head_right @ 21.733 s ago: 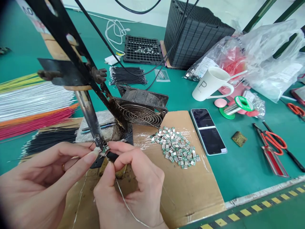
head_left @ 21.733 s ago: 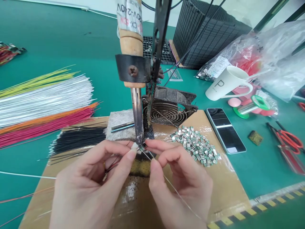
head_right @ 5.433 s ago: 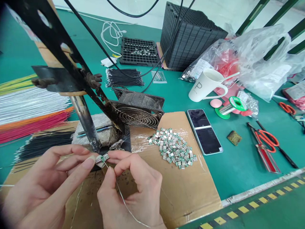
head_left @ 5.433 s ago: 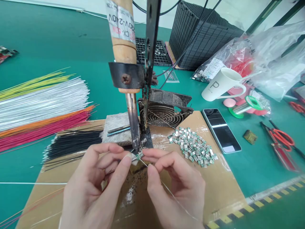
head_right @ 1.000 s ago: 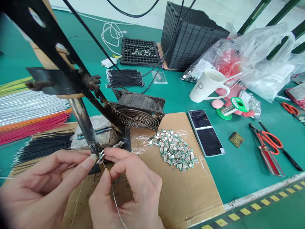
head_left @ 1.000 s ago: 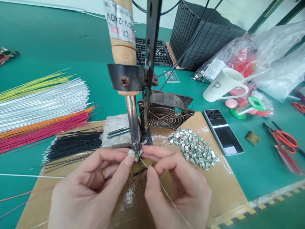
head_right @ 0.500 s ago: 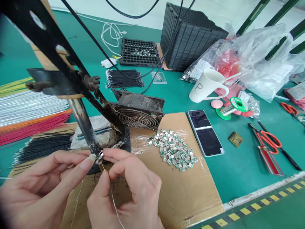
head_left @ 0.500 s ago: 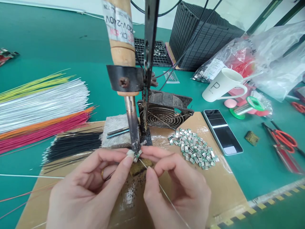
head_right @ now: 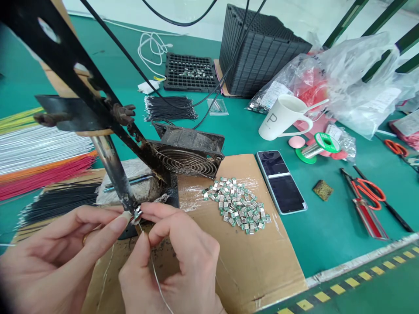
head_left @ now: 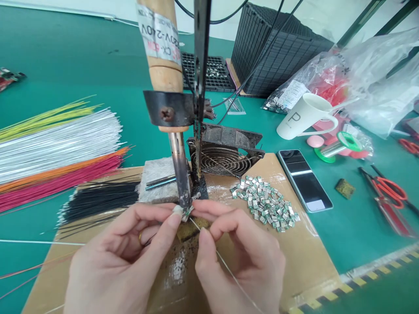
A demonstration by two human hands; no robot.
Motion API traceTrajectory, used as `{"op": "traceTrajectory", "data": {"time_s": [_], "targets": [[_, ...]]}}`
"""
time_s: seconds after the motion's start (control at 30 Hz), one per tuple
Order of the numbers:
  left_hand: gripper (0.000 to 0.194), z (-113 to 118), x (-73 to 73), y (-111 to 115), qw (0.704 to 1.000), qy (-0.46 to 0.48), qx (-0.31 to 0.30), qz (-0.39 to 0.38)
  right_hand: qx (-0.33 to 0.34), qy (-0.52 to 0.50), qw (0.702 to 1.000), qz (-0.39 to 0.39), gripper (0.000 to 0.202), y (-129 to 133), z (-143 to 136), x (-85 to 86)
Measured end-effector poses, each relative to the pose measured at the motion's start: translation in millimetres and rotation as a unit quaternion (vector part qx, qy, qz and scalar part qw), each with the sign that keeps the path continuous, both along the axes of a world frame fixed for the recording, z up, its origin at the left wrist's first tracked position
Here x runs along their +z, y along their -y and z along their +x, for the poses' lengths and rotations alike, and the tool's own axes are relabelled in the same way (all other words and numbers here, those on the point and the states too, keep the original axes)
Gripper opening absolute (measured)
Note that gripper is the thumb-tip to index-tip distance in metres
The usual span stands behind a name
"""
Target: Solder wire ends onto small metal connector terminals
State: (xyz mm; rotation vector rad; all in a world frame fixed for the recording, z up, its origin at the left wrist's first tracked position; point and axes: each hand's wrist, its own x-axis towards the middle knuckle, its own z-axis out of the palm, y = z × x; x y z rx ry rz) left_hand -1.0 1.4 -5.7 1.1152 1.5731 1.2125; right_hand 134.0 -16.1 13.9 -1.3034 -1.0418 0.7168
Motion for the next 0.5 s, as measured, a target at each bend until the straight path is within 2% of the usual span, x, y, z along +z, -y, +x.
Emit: {"op": "traceTrajectory", "data": {"time_s": [0.37,0.5], "targets": [[0.010,0.6,5.0,-4.4,1.000,0.017,-0.019,0.009,0.004,-0.001,1.000,0.003,0.031,-0.2,0.7,-1.0],[0.012,1.5,4.6,-4.2,1.000,0.013,-0.021,-0.010,0.003,-0.011,1.000,0.010,0.033,-1.2,0.4,-1.2]]}}
